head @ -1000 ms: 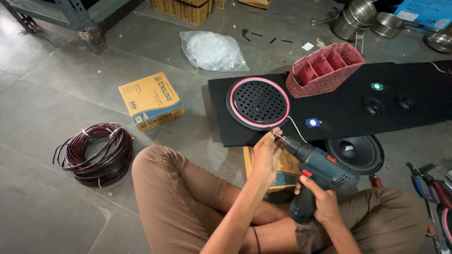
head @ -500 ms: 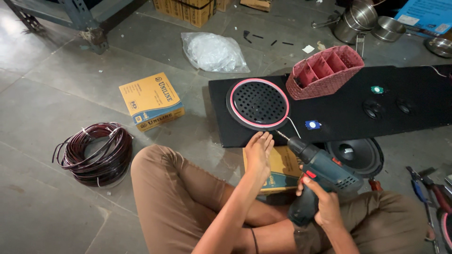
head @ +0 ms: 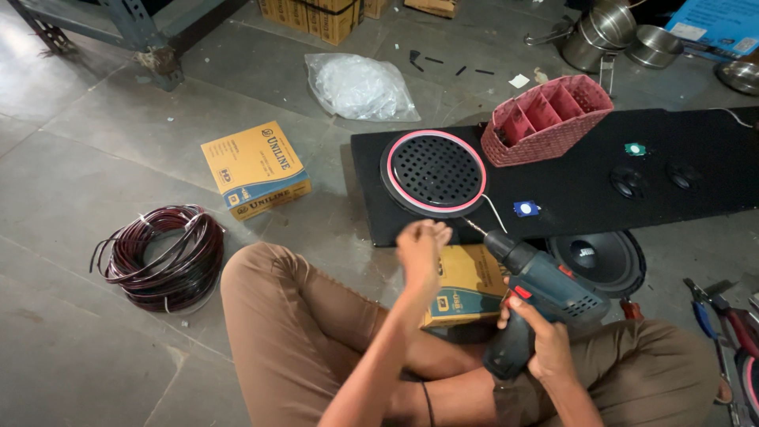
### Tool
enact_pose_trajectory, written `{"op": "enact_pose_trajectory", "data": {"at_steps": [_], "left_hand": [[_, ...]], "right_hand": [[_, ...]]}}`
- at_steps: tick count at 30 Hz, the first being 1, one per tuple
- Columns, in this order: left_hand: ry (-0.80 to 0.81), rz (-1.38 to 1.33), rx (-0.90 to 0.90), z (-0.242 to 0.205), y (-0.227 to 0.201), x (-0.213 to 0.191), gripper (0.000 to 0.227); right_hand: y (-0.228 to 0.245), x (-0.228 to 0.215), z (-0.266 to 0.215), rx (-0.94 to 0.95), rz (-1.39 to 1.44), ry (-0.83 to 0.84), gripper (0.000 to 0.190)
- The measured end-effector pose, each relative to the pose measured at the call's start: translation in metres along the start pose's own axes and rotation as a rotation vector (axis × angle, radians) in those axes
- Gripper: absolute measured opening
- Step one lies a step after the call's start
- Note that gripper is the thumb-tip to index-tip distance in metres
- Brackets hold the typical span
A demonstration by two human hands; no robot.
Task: The person uses a power drill to fasten a speaker grille onto a speaker mounted on a black panel. They retrieve screws from a pink organizer and secure the grille in place.
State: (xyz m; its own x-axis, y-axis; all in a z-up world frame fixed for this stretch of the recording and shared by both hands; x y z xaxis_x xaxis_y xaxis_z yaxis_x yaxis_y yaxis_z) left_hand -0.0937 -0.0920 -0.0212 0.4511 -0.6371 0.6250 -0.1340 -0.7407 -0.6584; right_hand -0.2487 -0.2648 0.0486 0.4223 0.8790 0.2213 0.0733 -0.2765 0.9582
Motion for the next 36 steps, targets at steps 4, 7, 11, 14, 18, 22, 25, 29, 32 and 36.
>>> {"op": "enact_pose_trajectory", "data": {"at_steps": [4, 7, 11, 14, 18, 22, 25, 29, 32, 36], "left_hand": [[-0.194, 0.64, 0.578, 0.054, -0.07, -0.023, 0.018], [-0.247, 0.915, 1.009, 0.108, -0.111, -0.012, 0.032], [-0.005, 1.131, 1.006, 0.177, -0.117, 0.022, 0.069], [0.207, 1.235, 0.988, 0.2, -0.109, 0.049, 0.096], [0.397, 1.445, 0.844, 0.213, -0.109, 0.096, 0.128], [0.502, 1.754, 0.654, 0.211, -0.099, 0.112, 0.12], [0.518, 1.768, 0.588, 0.207, -0.102, 0.113, 0.111], [0.532, 1.748, 0.605, 0.204, -0.105, 0.112, 0.11], [0.534, 1.728, 0.6, 0.21, -0.102, 0.111, 0.108], [0.554, 1.7, 0.608, 0.22, -0.094, 0.11, 0.106]], "right_hand": [[-0.001, -0.001, -0.002, 0.004, 0.013, 0.013, 0.036], [-0.002, -0.001, -0.001, 0.015, 0.012, 0.008, 0.037], [-0.006, -0.002, 0.001, 0.04, 0.014, 0.01, 0.038], [-0.008, -0.003, 0.003, 0.084, -0.022, -0.011, 0.038], [-0.005, -0.002, 0.006, 0.092, -0.041, -0.029, 0.037], [-0.007, -0.004, 0.013, 0.021, -0.035, 0.045, 0.025], [-0.009, -0.004, 0.017, 0.0, -0.039, 0.041, 0.021], [-0.009, -0.003, 0.014, 0.019, -0.03, 0.026, 0.019], [-0.01, -0.003, 0.012, 0.032, -0.04, 0.026, 0.017], [-0.014, -0.008, 0.016, 0.086, -0.11, 0.007, 0.018]]}}
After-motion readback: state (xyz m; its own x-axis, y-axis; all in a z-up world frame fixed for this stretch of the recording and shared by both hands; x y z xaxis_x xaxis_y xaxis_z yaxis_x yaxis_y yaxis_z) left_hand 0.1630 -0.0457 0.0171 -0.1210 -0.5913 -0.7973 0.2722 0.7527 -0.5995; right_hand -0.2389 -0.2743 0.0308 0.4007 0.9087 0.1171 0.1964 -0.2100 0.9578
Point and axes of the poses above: each hand's wrist, its own z-axis towards the middle knuckle, its own x-axis out of the palm, y = z × x, the point moved 5 cm from there along z, towards the middle knuckle, and after that the axes turned 7 degrees about -y, right-handed, at the moved point
